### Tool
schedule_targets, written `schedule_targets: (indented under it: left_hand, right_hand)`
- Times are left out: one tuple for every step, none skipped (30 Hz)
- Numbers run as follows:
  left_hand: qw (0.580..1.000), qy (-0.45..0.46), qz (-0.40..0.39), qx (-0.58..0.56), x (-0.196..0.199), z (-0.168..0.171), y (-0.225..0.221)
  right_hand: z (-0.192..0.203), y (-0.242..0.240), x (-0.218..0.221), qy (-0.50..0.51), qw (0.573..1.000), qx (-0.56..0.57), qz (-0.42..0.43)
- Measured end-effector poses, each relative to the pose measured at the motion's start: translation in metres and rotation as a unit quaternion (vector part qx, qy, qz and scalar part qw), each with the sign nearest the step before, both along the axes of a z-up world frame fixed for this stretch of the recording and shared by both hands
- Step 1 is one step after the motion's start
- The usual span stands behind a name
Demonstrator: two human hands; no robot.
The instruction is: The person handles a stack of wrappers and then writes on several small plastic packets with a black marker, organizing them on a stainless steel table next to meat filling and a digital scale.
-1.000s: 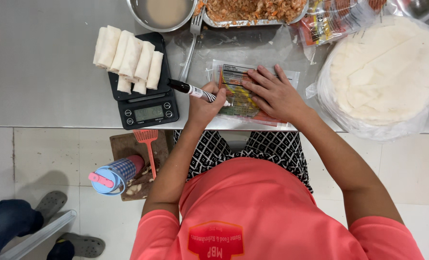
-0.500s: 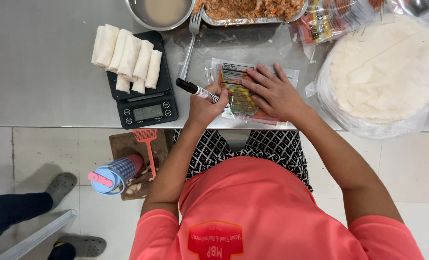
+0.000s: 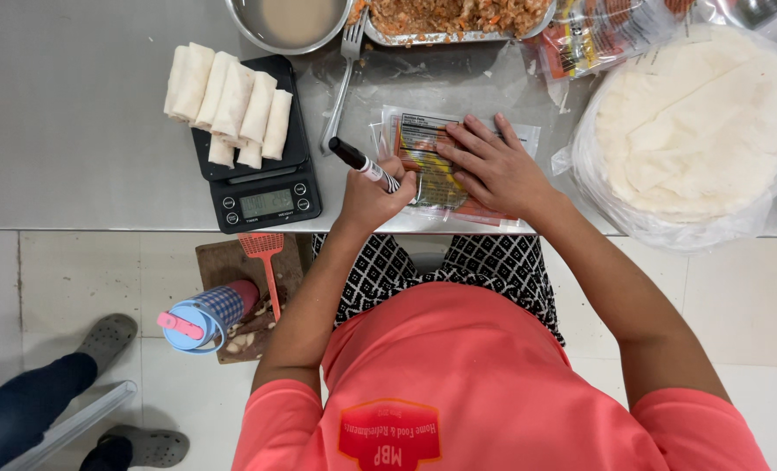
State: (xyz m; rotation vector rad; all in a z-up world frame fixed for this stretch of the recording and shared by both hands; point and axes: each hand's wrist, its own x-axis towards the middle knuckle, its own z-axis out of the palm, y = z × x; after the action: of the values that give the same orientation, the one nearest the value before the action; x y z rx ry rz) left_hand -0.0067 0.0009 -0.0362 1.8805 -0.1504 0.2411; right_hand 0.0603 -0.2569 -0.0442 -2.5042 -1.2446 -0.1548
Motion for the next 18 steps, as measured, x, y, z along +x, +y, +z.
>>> schedule_targets:
  left_hand:
    - [1.0, -0.004, 0.001, 0.013, 0.0, 0.002, 0.001]
    - [1.0, -0.004, 0.001, 0.013, 0.0, 0.0, 0.0]
    - [1.0, 0.014, -0.003, -0.011, 0.001, -0.002, 0.001]
    - [0.999, 0.032, -0.007, -0.036, 0.002, -0.004, 0.001]
    - [0.999, 0.03, -0.005, -0.035, 0.004, -0.004, 0.005]
    - [0.994, 0.061, -0.013, -0.09, 0.006, -0.005, 0.009]
    - [0.985, 0.091, -0.022, -0.144, 0.008, -0.005, 0.012]
    - [0.985, 0.091, -0.023, -0.143, 0.003, 0.016, 0.011]
    - [0.976, 0.123, -0.003, -0.182, 0.0, 0.038, 0.009]
    - [0.963, 0.155, 0.017, -0.219, -0.003, 0.06, 0.007]
    - [0.963, 0.153, 0.013, -0.219, -0.001, 0.06, 0.008]
    - [0.967, 0.138, 0.019, -0.214, 0.002, 0.059, 0.009]
    - [0.97, 0.124, 0.027, -0.208, 0.001, 0.058, 0.012]
    - [0.97, 0.124, 0.026, -0.208, 0.004, 0.048, 0.002]
    - [0.978, 0.085, -0.004, -0.193, 0.007, 0.039, -0.006]
    - [0.982, 0.045, -0.035, -0.177, 0.009, 0.029, -0.015]
    - [0.983, 0.044, -0.035, -0.176, 0.008, 0.031, -0.029]
    - [0.987, 0.027, -0.06, -0.145, 0.007, 0.033, -0.044]
  right_hand:
    - [0.001, 0.0, 0.0, -0.003, 1.0, 0.0, 0.002]
    - [0.004, -0.005, 0.0, -0.003, 1.0, 0.0, 0.002]
    - [0.008, -0.01, 0.0, 0.0, 0.997, 0.081, 0.004]
    - [0.011, -0.014, 0.001, 0.003, 0.987, 0.162, 0.006]
    - [0.018, -0.023, -0.001, 0.002, 0.987, 0.163, 0.008]
    - [0.025, -0.032, -0.002, 0.035, 0.985, 0.167, 0.024]
    - [0.032, -0.042, -0.005, 0.069, 0.982, 0.172, 0.039]
    - [0.034, -0.047, -0.01, 0.068, 0.982, 0.172, 0.038]
    - [0.037, -0.053, -0.015, 0.097, 0.985, 0.133, 0.047]
    - [0.04, -0.06, -0.019, 0.126, 0.986, 0.094, 0.055]
    - [0.036, -0.062, -0.02, 0.124, 0.986, 0.094, 0.051]
    - [0.032, -0.065, -0.021, 0.117, 0.989, 0.083, 0.044]
    - [0.027, -0.067, -0.023, 0.113, 0.99, 0.073, 0.039]
    - [0.028, -0.067, -0.022, 0.113, 0.99, 0.074, 0.037]
    - [0.027, -0.067, -0.022, 0.114, 0.99, 0.075, 0.038]
    - [0.028, -0.066, -0.022, 0.115, 0.99, 0.076, 0.038]
    - [0.027, -0.067, -0.021, 0.114, 0.99, 0.077, 0.038]
    - [0.027, -0.067, -0.021, 0.118, 0.989, 0.077, 0.042]
